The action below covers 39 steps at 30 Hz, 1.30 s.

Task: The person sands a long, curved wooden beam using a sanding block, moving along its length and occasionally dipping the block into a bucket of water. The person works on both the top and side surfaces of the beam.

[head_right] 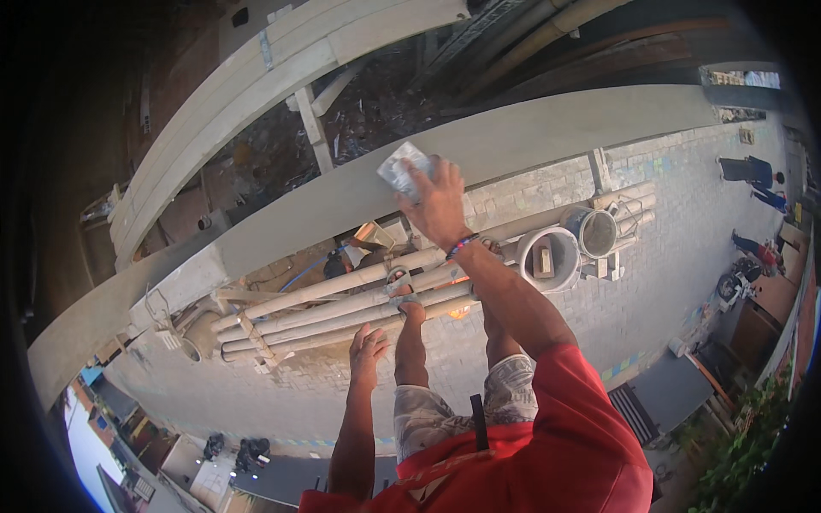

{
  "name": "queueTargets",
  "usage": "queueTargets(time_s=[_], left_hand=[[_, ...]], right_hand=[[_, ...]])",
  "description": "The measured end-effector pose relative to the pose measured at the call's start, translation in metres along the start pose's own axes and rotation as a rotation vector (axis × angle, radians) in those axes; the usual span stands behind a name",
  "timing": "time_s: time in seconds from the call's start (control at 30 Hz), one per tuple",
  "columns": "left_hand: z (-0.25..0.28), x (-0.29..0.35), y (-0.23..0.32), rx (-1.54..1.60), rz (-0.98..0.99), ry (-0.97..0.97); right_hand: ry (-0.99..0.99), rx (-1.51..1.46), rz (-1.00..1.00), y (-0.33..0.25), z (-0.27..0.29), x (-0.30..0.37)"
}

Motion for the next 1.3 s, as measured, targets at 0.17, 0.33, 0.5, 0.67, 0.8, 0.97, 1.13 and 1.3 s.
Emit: queueTargets(time_s=[0.17, 0.33, 0.5, 0.67, 0.8, 0.97, 1.13, 1.3], left_hand=[[0.013, -0.007, -0.005, -0.076, -0.027, 0.036], [-0.002, -0.010, 0.004, -0.064, 0.022, 0.071], [-0.031, -0.011, 0.005, -0.146, 0.022, 0.046], [-0.074, -0.011, 0.000, -0.194, 0.028, -0.038], [-0.090, -0.015, -0.015, -0.105, 0.071, -0.025], [-0.111, -0.020, -0.014, -0.225, 0.080, -0.039], [-0.117, -0.021, -0.005, -0.230, 0.048, -0.031], [-0.119, -0.023, -0.002, -0.213, 0.051, -0.001]], right_hand=[[-0.029, 0.105, -0.001, 0.032, 0.001, -0.010], [0.055, 0.298, -0.076, 0.133, 0.041, -0.019], [0.128, 0.426, -0.337, 0.263, 0.100, -0.038], [0.183, 0.498, -0.788, 0.410, 0.177, -0.066], [0.177, 0.453, -0.760, 0.413, 0.172, -0.069], [0.127, 0.373, -0.119, 0.294, 0.110, -0.030], [0.094, 0.429, -0.300, 0.384, 0.178, -0.053], [0.045, 0.386, -0.053, 0.417, 0.188, -0.064]])
Point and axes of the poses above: each hand's wrist, its own x-axis away from the middle knuckle, its own z-axis out of the back of the hand, y = z × x, the point moved 1 cm from there along -x, towards the middle knuckle, and after that the axes turned 8 degrees about x, right-handed, at the moved point
